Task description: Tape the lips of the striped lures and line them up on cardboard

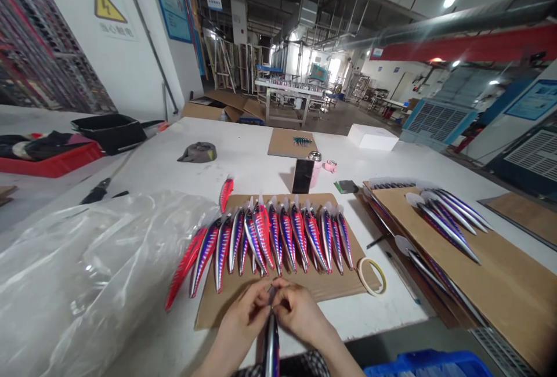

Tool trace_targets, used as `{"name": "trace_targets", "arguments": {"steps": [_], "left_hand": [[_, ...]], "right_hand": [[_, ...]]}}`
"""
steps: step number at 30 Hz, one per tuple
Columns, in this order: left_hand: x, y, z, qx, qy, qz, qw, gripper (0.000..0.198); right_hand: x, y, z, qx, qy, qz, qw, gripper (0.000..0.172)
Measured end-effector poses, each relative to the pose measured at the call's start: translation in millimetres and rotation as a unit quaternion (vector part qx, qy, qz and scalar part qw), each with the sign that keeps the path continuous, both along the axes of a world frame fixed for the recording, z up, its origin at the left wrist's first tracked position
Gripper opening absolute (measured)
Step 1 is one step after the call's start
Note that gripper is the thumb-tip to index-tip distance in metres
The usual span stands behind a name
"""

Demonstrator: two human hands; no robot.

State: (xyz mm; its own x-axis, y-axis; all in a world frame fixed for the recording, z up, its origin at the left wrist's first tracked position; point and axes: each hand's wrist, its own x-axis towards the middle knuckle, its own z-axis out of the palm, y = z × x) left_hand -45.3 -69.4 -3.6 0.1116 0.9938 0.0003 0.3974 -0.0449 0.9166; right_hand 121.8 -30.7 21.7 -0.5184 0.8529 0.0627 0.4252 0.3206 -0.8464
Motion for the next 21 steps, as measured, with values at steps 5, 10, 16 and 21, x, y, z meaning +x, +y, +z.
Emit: {"name": "trace_targets", "arguments": {"steps": [5,10,16,21], "left_hand": [[-3,-2,21.4,-0.005,0.051,0.003,0.999,0.017],[-4,0,22.8,-0.028,0.057,-0.045,0.997,0.015],[0,7,17.9,-0.046,0.096,-0.051,0.993,0.022],[3,8,18.5,-0.035,0.143,-0.025,0.989,0.008]], "right_hand": [[1,1,-0.9,-0.001,0.004,0.002,1.000,0.023],[2,2,-3.6,-0.002,0.011,-0.007,1.000,0.023],[2,1,-7.8,-0.003,0.023,-0.006,1.000,0.024],[3,2,-12.4,-0.001,0.022,-0.007,1.000,0.023]]}}
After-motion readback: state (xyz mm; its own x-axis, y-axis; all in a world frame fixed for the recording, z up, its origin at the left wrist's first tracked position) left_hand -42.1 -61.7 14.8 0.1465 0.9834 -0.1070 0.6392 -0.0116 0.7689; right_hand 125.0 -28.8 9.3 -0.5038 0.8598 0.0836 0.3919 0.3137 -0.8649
